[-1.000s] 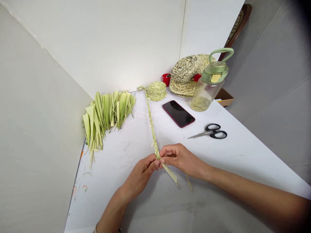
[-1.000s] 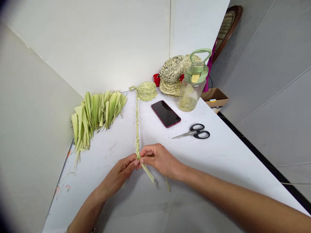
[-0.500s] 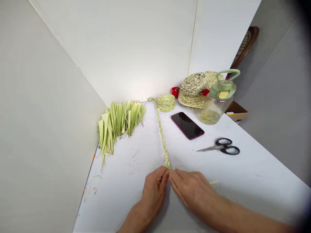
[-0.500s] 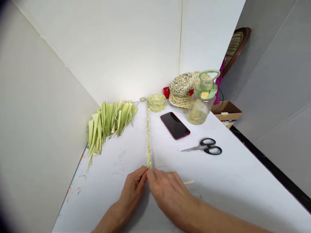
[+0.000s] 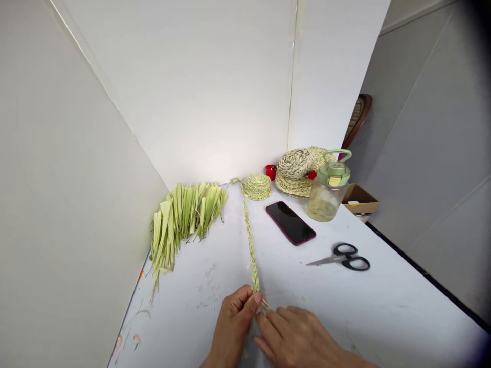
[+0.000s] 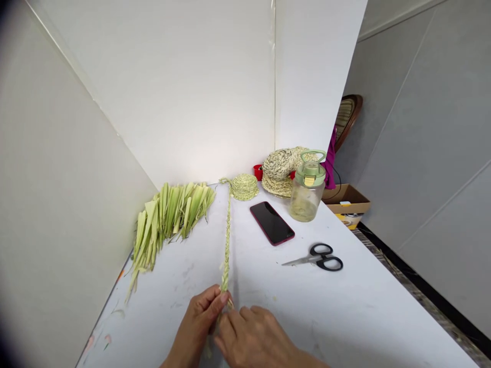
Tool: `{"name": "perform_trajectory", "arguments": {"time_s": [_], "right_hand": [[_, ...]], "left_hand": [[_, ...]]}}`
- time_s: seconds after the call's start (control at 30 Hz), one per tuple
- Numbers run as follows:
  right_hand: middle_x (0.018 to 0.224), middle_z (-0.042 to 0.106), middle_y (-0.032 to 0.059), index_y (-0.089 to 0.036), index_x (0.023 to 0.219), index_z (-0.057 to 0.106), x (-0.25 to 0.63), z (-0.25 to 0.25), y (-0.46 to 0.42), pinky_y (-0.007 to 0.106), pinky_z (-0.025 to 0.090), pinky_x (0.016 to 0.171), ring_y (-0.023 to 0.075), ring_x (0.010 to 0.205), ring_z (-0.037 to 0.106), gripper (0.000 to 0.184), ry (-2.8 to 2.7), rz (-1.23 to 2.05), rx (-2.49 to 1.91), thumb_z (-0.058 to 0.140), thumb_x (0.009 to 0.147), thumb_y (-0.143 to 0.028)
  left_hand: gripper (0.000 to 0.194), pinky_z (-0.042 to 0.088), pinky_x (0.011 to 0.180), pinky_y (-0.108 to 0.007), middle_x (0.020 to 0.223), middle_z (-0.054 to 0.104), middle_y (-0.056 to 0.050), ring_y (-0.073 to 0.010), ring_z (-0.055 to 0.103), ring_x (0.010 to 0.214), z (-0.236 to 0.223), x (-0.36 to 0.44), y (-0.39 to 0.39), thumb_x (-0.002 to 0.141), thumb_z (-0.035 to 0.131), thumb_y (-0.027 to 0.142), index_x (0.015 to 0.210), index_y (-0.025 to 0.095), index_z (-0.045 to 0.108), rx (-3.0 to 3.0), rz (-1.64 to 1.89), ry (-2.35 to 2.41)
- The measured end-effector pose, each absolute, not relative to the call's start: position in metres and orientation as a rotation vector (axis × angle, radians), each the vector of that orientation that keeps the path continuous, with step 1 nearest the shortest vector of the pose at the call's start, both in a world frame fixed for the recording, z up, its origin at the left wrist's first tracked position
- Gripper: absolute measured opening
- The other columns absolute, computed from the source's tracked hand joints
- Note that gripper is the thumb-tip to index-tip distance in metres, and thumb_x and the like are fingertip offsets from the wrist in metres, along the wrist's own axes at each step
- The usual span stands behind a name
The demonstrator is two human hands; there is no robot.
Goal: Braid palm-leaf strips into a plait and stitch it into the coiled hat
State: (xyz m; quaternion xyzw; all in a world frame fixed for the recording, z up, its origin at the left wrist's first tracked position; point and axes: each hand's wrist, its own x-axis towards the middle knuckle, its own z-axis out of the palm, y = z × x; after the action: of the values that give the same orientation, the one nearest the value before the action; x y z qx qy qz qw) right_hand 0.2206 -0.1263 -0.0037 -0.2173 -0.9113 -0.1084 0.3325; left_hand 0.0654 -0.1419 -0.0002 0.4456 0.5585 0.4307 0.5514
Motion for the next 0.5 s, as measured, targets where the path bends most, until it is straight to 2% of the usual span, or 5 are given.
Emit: {"name": "perform_trajectory", "arguments": {"time_s": [0.1, 0.3, 0.5], "right_hand": [[0.064, 0.062, -0.0005, -0.021, 0.080, 0.058, 0.230, 0.011, -0.120, 0.033, 0.036, 0.052, 0.0173, 0.054, 0.058, 0.030, -2.348, -0.111, -0.562, 0.041, 0.102, -0.032], [0.069, 0.063, 0.0000, -0.021, 0.078, 0.058, 0.238, 0.053, -0.083, 0.029, 0.032, 0.057, 0.0144, 0.059, 0.059, 0.034, -2.385, 0.220, -0.861, 0.038, 0.104, -0.028], [0.067, 0.064, 0.0013, -0.020, 0.078, 0.063, 0.207, 0.073, -0.013, 0.028, 0.030, 0.059, 0.0158, 0.061, 0.057, 0.034, -2.463, 0.432, -1.195, 0.042, 0.101, -0.032]], "left_hand": [[0.052, 0.030, 0.059, -0.023, 0.064, 0.034, 0.005, -0.0115, 0.030, 0.063, 0.012, 0.062, -0.138, 0.082, 0.058, 0.066, 0.066, 0.020, 0.041, 1.207, 0.990, 1.293], [0.049, 0.029, 0.063, -0.026, 0.067, 0.039, 0.003, -0.0137, 0.036, 0.067, 0.025, 0.057, -0.120, 0.090, 0.049, 0.062, 0.067, 0.019, 0.046, 1.472, 0.882, 1.174], [0.059, 0.022, 0.056, -0.026, 0.060, 0.031, 0.004, -0.0125, 0.029, 0.059, -0.012, 0.063, -0.111, 0.081, 0.047, 0.074, 0.060, 0.021, 0.037, 1.428, 0.798, 1.130]]}}
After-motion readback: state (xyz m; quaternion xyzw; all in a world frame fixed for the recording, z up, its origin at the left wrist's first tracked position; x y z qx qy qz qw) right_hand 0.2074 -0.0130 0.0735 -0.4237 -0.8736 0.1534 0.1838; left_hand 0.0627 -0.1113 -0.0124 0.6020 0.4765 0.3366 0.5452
